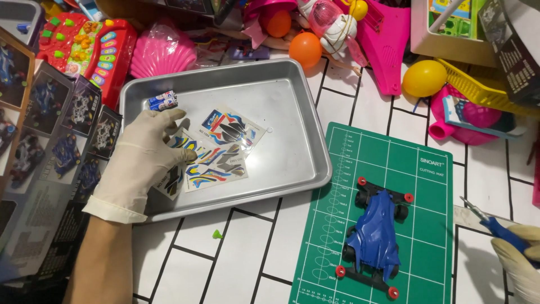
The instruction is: The person attaches red wheels to a blue model car chassis on a green cutting mat. They use a blue screwdriver to tighten the wheel nuts on each wheel. Finally, the person places the assembled car into a metal tray.
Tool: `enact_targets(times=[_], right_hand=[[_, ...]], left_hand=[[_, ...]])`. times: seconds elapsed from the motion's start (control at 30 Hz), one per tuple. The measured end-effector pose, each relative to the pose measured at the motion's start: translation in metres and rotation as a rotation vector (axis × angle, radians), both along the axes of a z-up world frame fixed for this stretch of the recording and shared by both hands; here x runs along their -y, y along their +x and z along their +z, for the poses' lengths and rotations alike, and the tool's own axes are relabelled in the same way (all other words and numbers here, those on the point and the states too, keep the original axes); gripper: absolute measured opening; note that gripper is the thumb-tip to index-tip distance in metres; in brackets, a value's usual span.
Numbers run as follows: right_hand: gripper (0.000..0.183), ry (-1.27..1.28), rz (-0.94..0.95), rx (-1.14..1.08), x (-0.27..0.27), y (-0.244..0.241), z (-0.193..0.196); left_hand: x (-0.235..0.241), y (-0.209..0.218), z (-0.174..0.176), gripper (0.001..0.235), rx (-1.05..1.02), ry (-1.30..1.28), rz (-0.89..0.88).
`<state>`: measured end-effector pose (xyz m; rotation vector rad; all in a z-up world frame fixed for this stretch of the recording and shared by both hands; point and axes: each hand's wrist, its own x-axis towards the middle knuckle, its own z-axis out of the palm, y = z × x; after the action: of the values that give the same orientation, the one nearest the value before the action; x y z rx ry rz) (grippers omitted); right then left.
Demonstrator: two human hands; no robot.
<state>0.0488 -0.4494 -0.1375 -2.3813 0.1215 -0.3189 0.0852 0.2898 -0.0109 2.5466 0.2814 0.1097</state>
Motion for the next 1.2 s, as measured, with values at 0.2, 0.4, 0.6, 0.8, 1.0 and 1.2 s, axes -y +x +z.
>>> enact_targets(times=[0.2,0.4,0.6,0.8,1.0,1.2], right_hand=[[0.030,0.093,0.126,0.268,-0.152,-0.023,0.127],[0.024,0.130,0.026,0.174,-0.167,-0.013,0.154],[0.032,0.067,-0.024,0.173,-0.125,0.002,0.130],[0.021,0.001,-0.064,0.153,-0.122,0.006,0.123],[0.020,-0.120,0.007,0.067,-0.121,0.008,0.121],[0.016,-0.064,-0.042,0.195,-0.133,0.008,0.143]], left_hand=[[0.024,-0.005,0.038,0.059,-0.071,-0.061,0.175],[0.025,-0.004,0.042,0.042,-0.155,0.118,0.243],[-0.001,-0.003,0.009,0.033,0.033,0.194,0.094],[-0.022,-0.005,-0.016,0.033,0.195,0.332,0.021],[-0.004,-0.010,0.001,0.039,0.494,0.401,-0.081],[0.080,-0.034,0.058,0.028,0.740,0.219,-0.268]])
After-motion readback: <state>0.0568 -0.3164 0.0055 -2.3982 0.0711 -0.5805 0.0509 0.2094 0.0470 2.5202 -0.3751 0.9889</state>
